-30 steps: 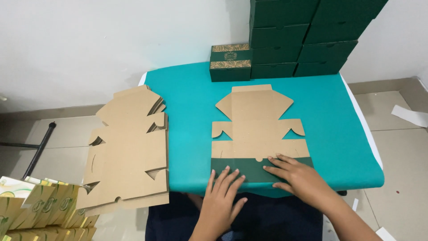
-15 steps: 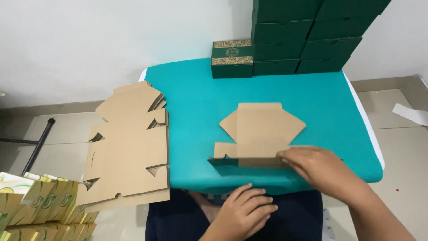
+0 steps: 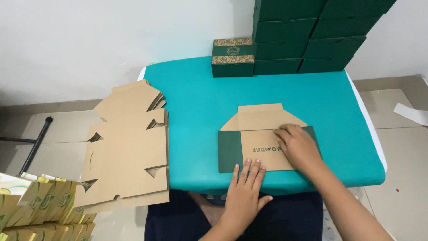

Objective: The person assembles a cardboard box by folding the flaps and inserting a green decorative insert. They then place a matching lid on top and stack the finished box with others.

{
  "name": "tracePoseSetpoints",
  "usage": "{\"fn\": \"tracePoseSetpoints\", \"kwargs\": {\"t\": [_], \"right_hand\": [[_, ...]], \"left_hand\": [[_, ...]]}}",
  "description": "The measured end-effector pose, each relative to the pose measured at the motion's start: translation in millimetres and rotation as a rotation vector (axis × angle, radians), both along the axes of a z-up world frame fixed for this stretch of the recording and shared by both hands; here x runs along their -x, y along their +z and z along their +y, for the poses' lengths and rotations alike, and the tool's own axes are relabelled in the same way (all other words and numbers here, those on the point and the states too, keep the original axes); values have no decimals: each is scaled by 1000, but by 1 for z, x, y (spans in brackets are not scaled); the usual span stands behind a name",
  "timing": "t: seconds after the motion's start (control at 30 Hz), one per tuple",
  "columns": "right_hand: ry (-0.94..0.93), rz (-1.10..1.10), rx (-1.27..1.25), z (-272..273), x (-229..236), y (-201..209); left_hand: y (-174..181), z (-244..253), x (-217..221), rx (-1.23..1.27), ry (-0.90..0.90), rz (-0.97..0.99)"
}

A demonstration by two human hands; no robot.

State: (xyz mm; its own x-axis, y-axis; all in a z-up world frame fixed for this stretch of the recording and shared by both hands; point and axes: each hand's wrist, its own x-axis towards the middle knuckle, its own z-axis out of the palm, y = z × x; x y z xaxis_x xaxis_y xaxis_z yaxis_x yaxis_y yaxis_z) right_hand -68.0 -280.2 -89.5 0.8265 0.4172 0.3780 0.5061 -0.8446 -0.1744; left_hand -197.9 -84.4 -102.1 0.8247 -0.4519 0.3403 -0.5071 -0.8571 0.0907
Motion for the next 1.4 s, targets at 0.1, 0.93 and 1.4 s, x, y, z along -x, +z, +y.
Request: {"fn": "tracePoseSetpoints", "kwargs": {"t": [0.1,0.93,1.4], "right_hand": [[-119,-116,-16,-2,43,-38],[298,-167,232,-42,52,-10],[337,-245,2,-16,49,44]], "left_hand": [[-9,-4,-2,-28,18,38],[62,71,-1,421,145,467],[51,27,6,460,-62,-258]]}}
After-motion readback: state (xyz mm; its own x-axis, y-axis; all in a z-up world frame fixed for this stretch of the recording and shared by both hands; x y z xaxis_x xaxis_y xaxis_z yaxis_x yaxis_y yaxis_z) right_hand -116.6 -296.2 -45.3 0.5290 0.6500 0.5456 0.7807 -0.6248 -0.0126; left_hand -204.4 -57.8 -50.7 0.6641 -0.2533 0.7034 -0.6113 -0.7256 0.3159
